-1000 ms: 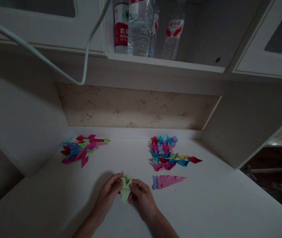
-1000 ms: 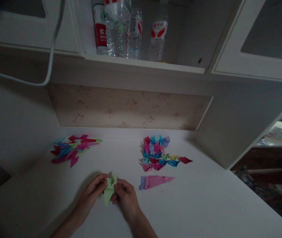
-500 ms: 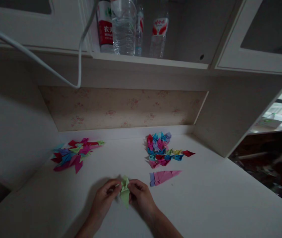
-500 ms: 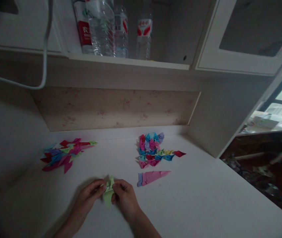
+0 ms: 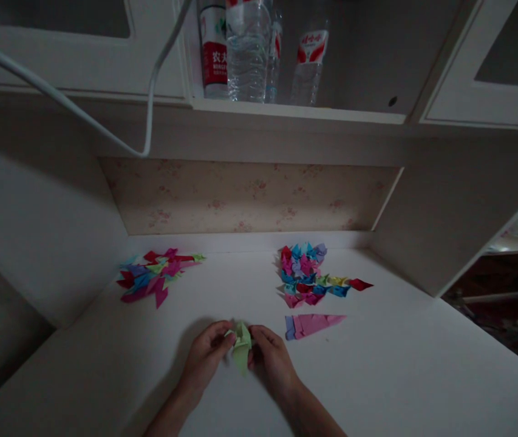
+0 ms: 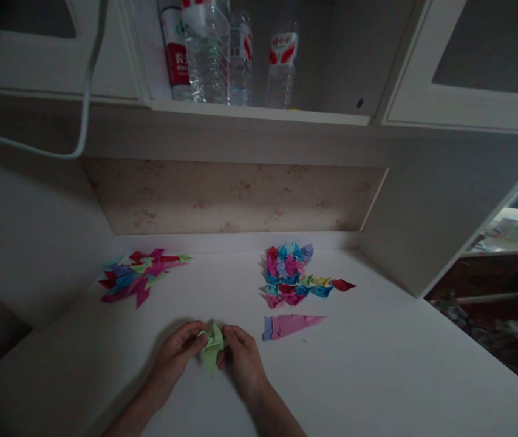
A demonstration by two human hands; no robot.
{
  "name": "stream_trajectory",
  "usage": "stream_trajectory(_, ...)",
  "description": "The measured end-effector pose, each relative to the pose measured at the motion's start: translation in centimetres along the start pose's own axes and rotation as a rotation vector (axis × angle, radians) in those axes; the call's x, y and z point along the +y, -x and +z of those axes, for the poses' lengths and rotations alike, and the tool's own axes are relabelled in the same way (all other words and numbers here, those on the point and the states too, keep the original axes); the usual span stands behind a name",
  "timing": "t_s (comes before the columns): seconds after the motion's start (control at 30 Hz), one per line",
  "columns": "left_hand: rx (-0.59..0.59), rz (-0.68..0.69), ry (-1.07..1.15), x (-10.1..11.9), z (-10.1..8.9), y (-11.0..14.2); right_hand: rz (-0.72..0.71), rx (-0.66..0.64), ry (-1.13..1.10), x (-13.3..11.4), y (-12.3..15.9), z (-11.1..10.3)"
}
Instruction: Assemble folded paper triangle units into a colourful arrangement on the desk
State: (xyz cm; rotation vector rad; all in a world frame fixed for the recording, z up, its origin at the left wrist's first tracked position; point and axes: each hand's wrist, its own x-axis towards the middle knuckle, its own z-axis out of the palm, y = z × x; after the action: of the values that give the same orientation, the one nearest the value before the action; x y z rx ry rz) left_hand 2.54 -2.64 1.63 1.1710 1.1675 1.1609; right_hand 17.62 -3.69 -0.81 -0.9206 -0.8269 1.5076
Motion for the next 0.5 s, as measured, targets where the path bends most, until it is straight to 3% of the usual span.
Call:
stream_trajectory(0.13, 0.000, -0.029, 0.048, 0.48, 0.20, 0.10, -0.014, -0.016, -0.025, -0.08, 0.10, 0.07)
stream_trajectory(0.5, -0.029, -0.016, -0.120, -0.32, -0.09, -0.21, 0.019, 0.008, -0.039, 0.36, -0.23, -0.06)
